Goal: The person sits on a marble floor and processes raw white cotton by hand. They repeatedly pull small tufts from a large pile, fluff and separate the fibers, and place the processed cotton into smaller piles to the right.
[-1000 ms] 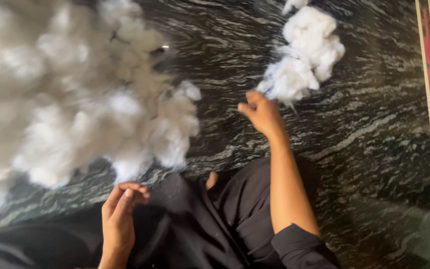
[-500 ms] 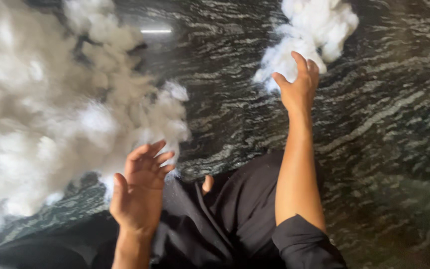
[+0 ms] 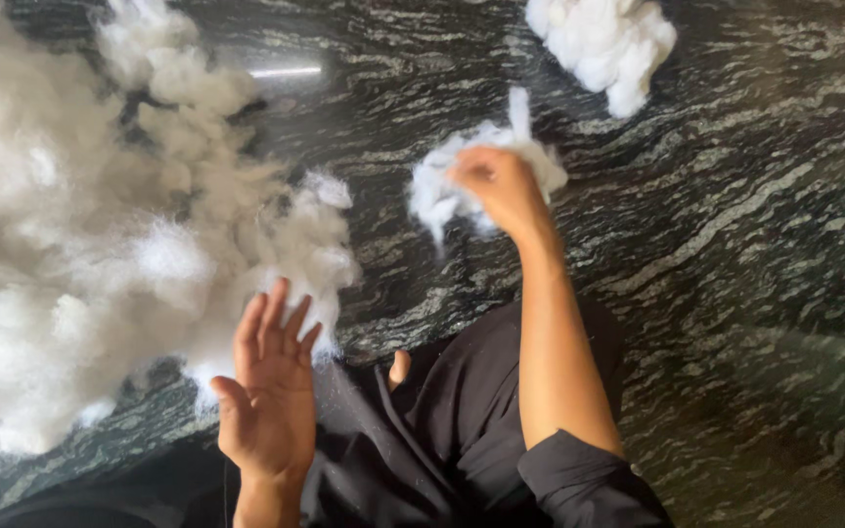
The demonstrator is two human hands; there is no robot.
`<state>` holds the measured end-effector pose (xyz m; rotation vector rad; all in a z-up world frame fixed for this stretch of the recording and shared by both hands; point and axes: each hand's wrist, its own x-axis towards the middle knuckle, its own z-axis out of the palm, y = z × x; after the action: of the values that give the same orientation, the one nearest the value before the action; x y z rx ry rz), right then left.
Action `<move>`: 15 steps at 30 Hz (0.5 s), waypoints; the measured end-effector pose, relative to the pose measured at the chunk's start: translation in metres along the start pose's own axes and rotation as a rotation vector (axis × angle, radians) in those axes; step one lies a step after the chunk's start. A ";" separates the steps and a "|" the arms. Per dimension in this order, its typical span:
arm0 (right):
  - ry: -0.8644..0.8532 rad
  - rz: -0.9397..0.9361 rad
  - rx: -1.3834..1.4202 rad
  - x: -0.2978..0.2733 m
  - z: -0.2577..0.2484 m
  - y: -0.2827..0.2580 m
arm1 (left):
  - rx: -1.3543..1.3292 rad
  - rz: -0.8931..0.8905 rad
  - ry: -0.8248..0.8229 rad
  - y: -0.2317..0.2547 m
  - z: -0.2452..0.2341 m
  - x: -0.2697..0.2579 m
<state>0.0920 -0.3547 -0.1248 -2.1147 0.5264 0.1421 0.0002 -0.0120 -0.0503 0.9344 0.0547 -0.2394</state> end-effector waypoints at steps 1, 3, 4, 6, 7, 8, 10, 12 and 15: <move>0.161 -0.049 -0.139 0.004 -0.005 0.004 | -0.008 0.101 0.008 -0.003 -0.001 0.001; 0.342 -0.067 -0.307 0.006 -0.014 0.012 | -0.050 0.223 0.069 -0.005 -0.003 -0.004; 0.375 -0.039 -0.334 0.008 -0.018 0.016 | -0.085 0.252 0.109 -0.004 -0.004 -0.003; 0.340 0.066 -0.355 0.013 -0.011 0.020 | -0.102 0.273 0.142 -0.003 -0.004 0.000; 0.273 0.143 -0.349 0.015 -0.001 0.021 | -0.084 0.263 0.135 -0.003 -0.003 0.003; 0.207 0.224 -0.344 0.016 0.003 0.022 | -0.067 0.250 0.126 -0.004 -0.003 0.005; 0.205 0.282 -0.424 0.020 0.018 0.021 | 0.028 0.158 0.085 -0.009 -0.002 0.011; 0.196 0.275 -0.453 0.020 0.022 0.016 | 0.115 0.059 0.051 -0.016 0.000 0.019; 0.156 0.123 -0.323 0.010 0.015 -0.001 | 0.232 -0.082 0.013 -0.023 0.014 0.029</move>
<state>0.1030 -0.3454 -0.1354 -2.4208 0.7694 0.1396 0.0226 -0.0414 -0.0646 1.1657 0.0781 -0.3204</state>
